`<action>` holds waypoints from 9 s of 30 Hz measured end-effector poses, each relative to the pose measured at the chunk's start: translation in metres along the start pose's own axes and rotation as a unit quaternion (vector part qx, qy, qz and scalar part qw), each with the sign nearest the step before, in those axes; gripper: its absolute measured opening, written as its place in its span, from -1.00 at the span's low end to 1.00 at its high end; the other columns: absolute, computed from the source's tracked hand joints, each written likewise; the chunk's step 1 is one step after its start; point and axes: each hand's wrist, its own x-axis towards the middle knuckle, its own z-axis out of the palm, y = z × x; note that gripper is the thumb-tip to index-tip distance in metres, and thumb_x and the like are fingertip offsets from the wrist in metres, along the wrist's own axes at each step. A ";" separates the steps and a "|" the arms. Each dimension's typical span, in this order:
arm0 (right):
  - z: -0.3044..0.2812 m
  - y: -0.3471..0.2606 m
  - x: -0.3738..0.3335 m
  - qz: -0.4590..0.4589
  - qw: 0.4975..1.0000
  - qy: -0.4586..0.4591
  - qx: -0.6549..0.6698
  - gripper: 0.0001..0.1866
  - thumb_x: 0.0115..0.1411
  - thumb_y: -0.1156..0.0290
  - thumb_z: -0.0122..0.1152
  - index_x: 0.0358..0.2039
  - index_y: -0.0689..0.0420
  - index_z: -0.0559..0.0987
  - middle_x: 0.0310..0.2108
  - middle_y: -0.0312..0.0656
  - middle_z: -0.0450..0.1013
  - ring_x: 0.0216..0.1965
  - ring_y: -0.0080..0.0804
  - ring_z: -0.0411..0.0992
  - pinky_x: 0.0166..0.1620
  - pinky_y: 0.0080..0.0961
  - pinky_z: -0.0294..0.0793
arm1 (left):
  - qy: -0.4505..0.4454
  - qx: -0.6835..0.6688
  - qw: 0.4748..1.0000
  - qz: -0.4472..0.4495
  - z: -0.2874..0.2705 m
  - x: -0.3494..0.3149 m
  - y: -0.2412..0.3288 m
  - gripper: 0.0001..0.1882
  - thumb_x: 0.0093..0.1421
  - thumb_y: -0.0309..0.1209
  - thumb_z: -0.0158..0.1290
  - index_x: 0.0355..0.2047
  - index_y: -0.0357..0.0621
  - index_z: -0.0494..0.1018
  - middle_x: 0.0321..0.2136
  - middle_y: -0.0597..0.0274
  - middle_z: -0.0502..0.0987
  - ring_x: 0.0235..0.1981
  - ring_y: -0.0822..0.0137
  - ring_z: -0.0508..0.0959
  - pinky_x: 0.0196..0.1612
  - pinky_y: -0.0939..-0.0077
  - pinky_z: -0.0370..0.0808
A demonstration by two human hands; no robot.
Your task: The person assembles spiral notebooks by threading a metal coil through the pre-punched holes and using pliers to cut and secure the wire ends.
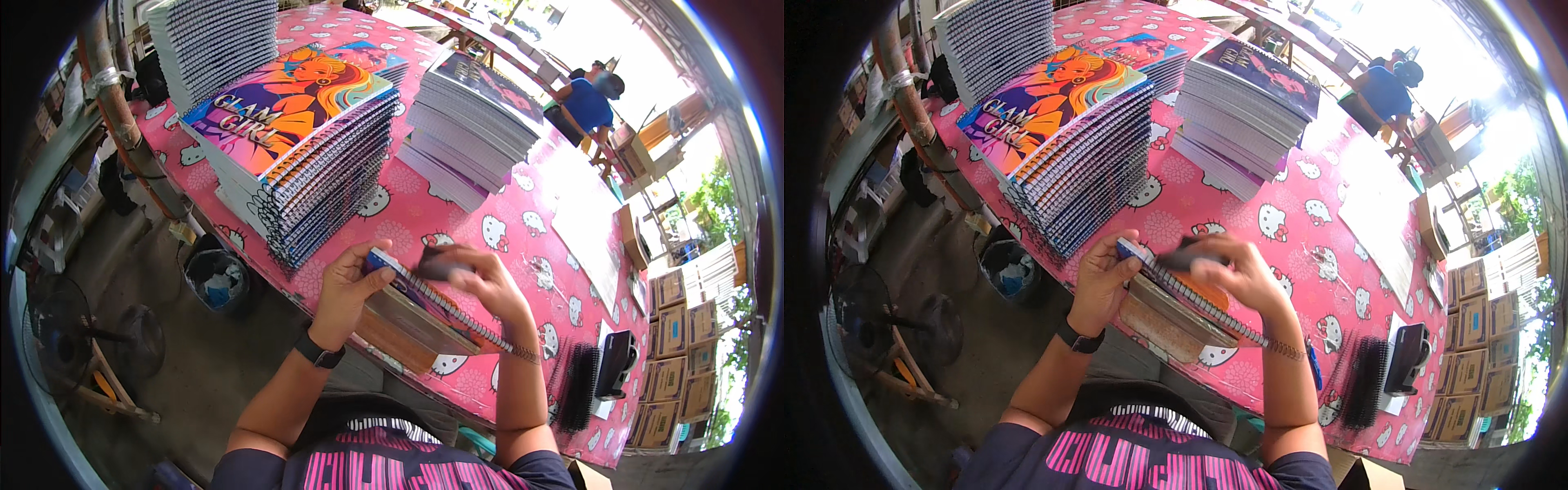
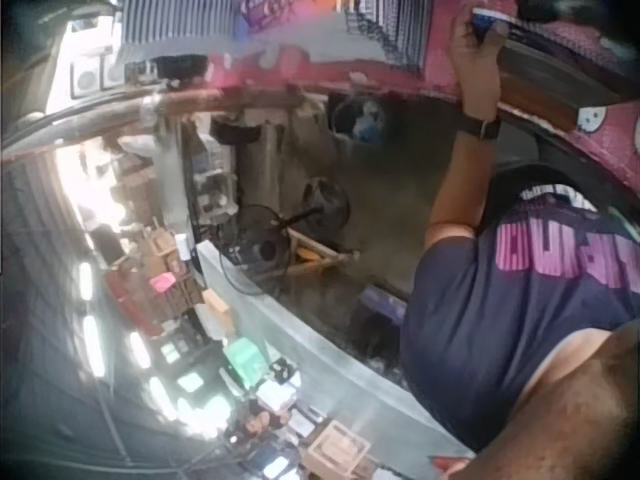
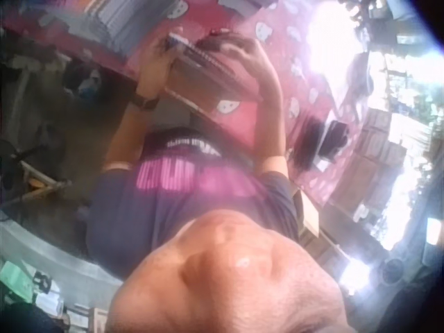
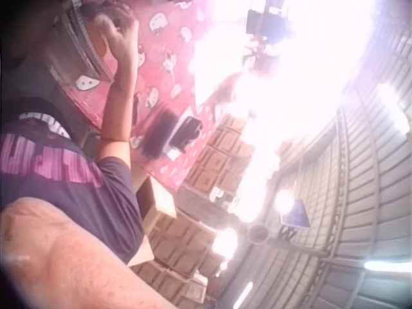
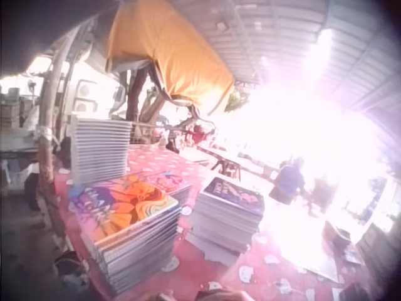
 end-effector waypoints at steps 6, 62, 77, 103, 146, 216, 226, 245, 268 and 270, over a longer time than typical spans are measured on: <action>0.002 -0.002 0.005 -0.054 0.995 -0.034 0.078 -0.38 0.08 -0.09 0.16 -0.23 0.33 0.59 -0.24 -0.01 0.50 -0.17 -0.25 0.44 -0.03 -0.36 0.35 | -0.013 -0.072 0.997 -0.011 -0.006 0.001 -0.007 -0.62 0.14 -0.65 0.09 0.00 -0.27 0.41 -0.21 0.25 0.53 -0.17 0.44 0.52 -0.06 0.55 0.46; -0.003 -0.005 0.002 -0.010 0.986 -0.078 0.149 -0.30 0.21 -0.09 0.09 0.09 0.30 0.41 0.00 -0.08 0.42 0.08 -0.32 0.32 0.14 -0.38 0.25 | -0.015 0.114 0.993 -0.020 -0.005 0.003 0.009 -0.70 0.20 -0.53 0.08 -0.03 -0.22 0.50 -0.19 0.37 0.45 -0.15 0.53 0.42 -0.12 0.69 0.35; 0.022 -0.105 -0.051 -0.074 0.956 0.200 -0.200 -0.74 0.00 0.44 0.37 -0.26 0.19 0.57 -0.38 -0.17 0.46 -0.38 -0.37 0.48 -0.28 -0.51 0.47 | -0.171 0.235 0.940 0.177 0.085 -0.009 0.030 -0.82 0.07 -0.64 0.17 -0.37 -0.20 0.39 -0.31 0.17 0.49 -0.23 0.40 0.50 -0.13 0.48 0.48; -0.025 -0.184 0.053 -0.317 0.858 0.401 0.048 -0.70 0.35 0.31 -0.06 -0.03 0.21 0.48 -0.24 -0.25 0.45 -0.26 -0.63 0.40 -0.14 -0.63 0.41 | -0.011 0.274 0.912 0.306 0.041 -0.014 0.151 -0.41 0.17 -0.41 0.16 0.14 -0.30 0.18 -0.24 0.19 0.49 -0.25 0.42 0.51 -0.13 0.55 0.46; 0.130 0.055 -0.040 -0.045 0.938 0.107 -0.327 -0.53 0.02 0.36 0.20 -0.03 0.22 0.46 0.11 0.05 0.27 0.21 -0.01 0.15 0.27 -0.16 0.12 | 0.169 0.552 0.792 0.198 -0.237 0.079 0.082 -0.53 0.04 -0.64 -0.17 0.03 -0.37 0.28 -0.13 -0.08 0.52 -0.06 0.07 0.52 -0.01 0.37 0.40; 0.075 0.073 -0.134 0.087 0.703 0.192 0.679 -0.40 0.11 0.29 0.08 0.15 0.21 0.23 -0.17 0.01 0.44 -0.24 -0.18 0.50 -0.15 -0.30 0.51 | -0.320 0.106 0.862 0.379 0.175 -0.016 0.098 -0.81 0.06 -0.57 0.00 -0.63 -0.07 0.28 -0.55 0.36 0.29 -0.51 0.39 0.30 -0.51 0.50 0.26; 0.071 0.086 -0.137 0.154 0.635 0.114 0.748 -0.26 -0.05 0.29 0.21 0.18 0.15 0.22 -0.16 0.01 0.42 -0.17 -0.11 0.48 -0.04 -0.24 0.46 | -0.362 0.134 0.875 0.293 0.188 0.009 0.054 -0.78 -0.02 -0.62 -0.04 -0.66 -0.02 0.20 -0.63 0.39 0.24 -0.61 0.44 0.27 -0.60 0.52 0.20; 0.042 0.102 -0.131 0.198 0.549 0.113 0.804 -0.03 -0.24 0.42 0.31 0.24 0.16 0.09 -0.06 0.23 0.35 -0.06 0.05 0.40 0.12 -0.03 0.26 | -0.333 0.214 0.894 0.210 0.194 0.115 -0.006 -0.67 -0.17 -0.70 -0.12 -0.70 0.08 0.04 -0.78 0.46 0.15 -0.80 0.52 0.22 -0.78 0.56 0.10; 0.047 0.085 -0.119 0.153 0.807 0.133 0.555 -0.39 -0.17 0.26 0.36 -0.10 0.22 0.38 -0.33 -0.03 0.45 -0.30 -0.19 0.45 -0.18 -0.31 0.42 | -0.153 0.391 0.804 0.421 0.117 0.001 0.109 -0.77 -0.04 -0.38 0.32 -0.59 0.06 0.42 -0.49 0.40 0.32 -0.45 0.44 0.30 -0.48 0.61 0.26; 0.046 0.069 -0.100 0.139 0.861 0.116 0.475 -0.34 -0.18 0.23 0.38 -0.07 0.25 0.39 -0.33 -0.10 0.45 -0.31 -0.32 0.45 -0.17 -0.40 0.39 | -0.140 0.368 0.801 0.450 0.140 -0.025 0.117 -0.80 0.00 -0.37 0.26 -0.58 0.07 0.41 -0.49 0.37 0.31 -0.46 0.43 0.27 -0.48 0.60 0.24</action>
